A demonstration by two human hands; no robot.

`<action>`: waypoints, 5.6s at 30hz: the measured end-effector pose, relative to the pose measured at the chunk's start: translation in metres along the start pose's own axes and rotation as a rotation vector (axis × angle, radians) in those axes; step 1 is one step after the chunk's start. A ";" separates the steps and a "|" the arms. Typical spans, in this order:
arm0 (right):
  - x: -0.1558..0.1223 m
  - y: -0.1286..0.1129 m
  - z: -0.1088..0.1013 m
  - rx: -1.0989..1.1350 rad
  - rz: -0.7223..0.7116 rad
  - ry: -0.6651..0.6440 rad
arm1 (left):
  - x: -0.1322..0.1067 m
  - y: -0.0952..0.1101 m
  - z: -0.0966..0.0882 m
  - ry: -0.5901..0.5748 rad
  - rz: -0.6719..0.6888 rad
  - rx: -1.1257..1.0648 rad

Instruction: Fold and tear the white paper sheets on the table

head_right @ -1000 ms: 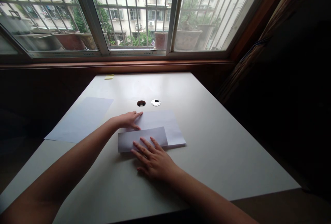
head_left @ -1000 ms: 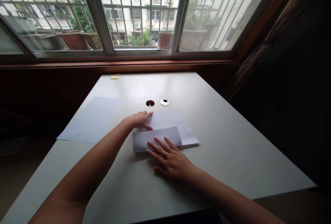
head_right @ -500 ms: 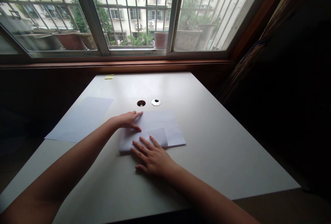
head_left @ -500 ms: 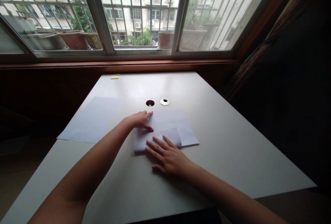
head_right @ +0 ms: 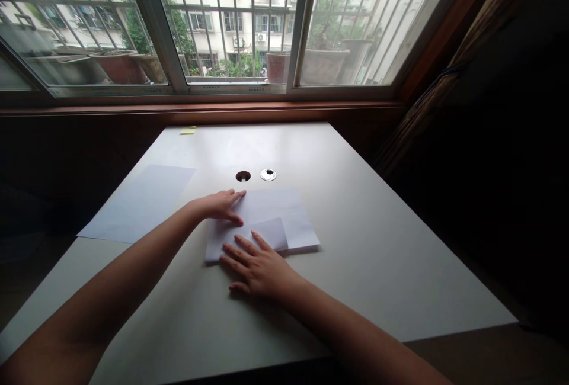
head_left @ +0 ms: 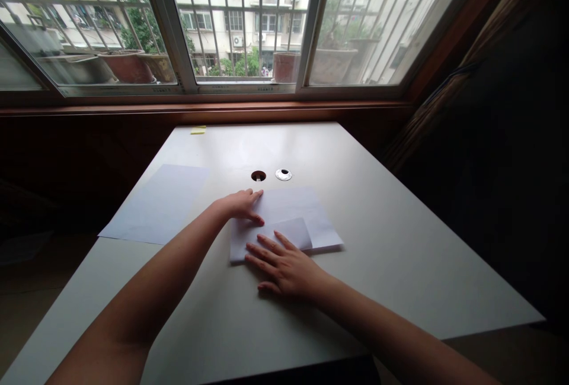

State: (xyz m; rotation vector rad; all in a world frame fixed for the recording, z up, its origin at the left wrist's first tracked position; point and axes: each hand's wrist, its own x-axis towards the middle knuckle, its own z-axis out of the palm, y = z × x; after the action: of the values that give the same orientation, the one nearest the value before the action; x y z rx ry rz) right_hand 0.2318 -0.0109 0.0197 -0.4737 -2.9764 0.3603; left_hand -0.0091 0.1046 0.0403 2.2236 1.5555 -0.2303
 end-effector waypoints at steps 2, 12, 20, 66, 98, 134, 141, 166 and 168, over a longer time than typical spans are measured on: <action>0.003 -0.001 -0.002 0.000 -0.013 -0.001 | 0.000 0.000 0.000 0.000 0.001 0.003; 0.015 -0.005 0.002 -0.048 -0.066 0.051 | 0.002 0.001 0.001 0.006 0.005 0.009; 0.024 -0.010 0.007 -0.044 -0.008 0.056 | 0.000 0.004 0.000 0.003 -0.002 0.018; -0.043 0.023 0.003 -0.138 0.331 0.091 | -0.003 -0.001 0.005 0.039 0.011 -0.023; -0.052 0.041 -0.011 -0.036 0.363 0.098 | -0.097 0.031 0.058 0.337 0.285 -0.153; -0.042 0.067 -0.016 0.382 0.670 0.381 | -0.093 0.012 0.058 0.411 0.099 -0.411; -0.040 0.072 -0.009 0.332 0.649 0.425 | -0.087 0.009 0.059 0.447 0.060 -0.438; -0.040 0.068 -0.012 0.334 0.663 0.418 | -0.102 0.041 0.036 0.268 0.527 -0.036; -0.040 0.068 -0.012 0.326 0.659 0.426 | -0.099 0.043 0.040 0.259 0.532 0.019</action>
State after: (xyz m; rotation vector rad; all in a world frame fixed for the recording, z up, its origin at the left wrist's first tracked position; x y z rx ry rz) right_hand 0.2913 0.0414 0.0112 -1.2905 -2.2269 0.6779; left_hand -0.0013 -0.0099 0.0510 2.6639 1.0131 0.2085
